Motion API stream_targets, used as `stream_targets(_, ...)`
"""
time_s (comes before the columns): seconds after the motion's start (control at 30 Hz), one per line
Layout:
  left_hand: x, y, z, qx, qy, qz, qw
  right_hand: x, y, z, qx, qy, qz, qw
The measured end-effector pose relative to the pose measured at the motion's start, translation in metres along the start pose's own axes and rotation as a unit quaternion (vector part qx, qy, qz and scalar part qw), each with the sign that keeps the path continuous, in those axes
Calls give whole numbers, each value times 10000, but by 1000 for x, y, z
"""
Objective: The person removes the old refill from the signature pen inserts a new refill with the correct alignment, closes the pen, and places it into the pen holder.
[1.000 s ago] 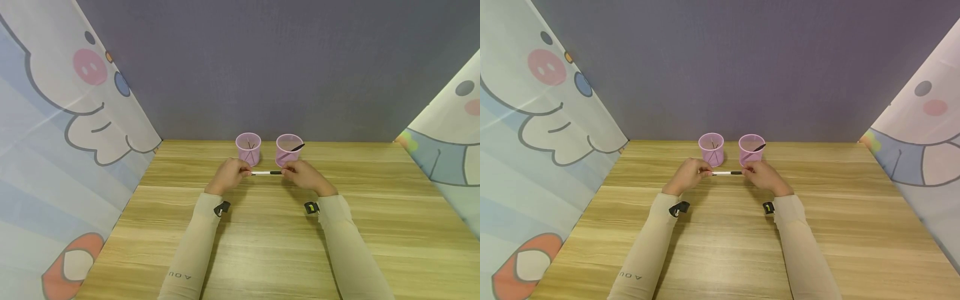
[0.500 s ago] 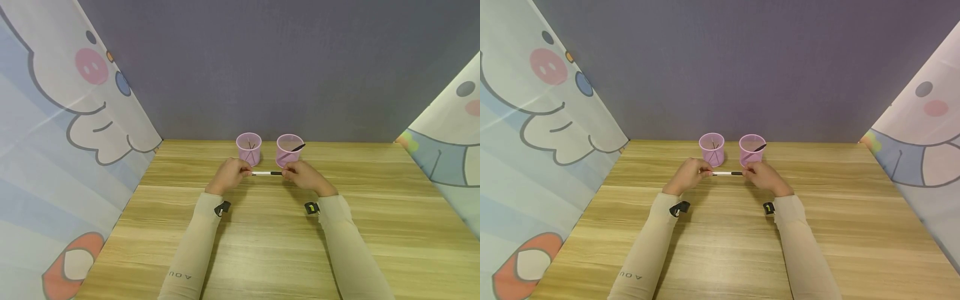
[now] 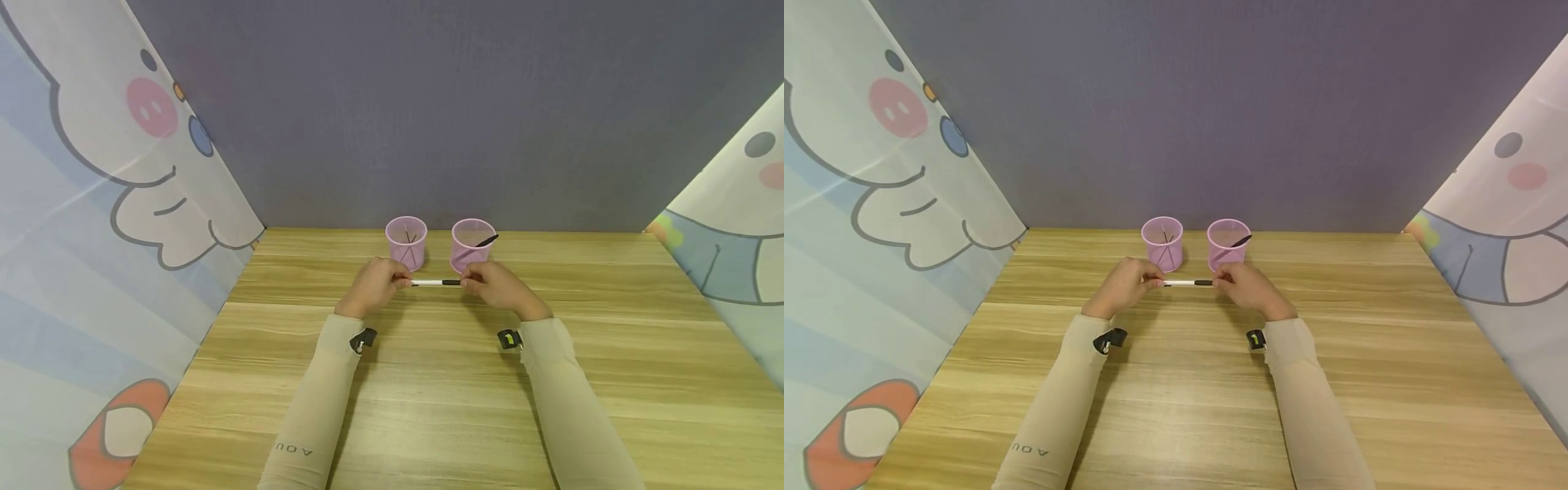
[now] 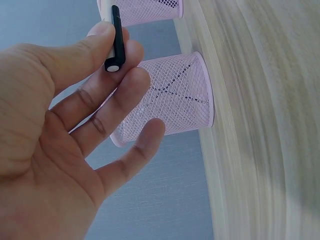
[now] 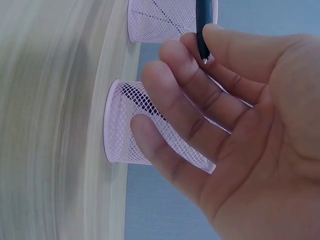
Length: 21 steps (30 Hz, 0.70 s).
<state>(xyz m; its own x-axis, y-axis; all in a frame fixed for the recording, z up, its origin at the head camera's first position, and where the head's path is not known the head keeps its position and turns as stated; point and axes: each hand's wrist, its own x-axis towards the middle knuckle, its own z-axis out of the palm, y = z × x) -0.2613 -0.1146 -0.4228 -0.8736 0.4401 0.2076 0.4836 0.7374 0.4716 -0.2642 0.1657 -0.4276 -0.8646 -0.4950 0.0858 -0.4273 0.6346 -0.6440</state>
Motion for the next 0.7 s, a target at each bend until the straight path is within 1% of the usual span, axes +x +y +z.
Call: stream_targets(0.7,2,-2,2,57,-8,66,10000,0,1,1,-22,65,8,10000)
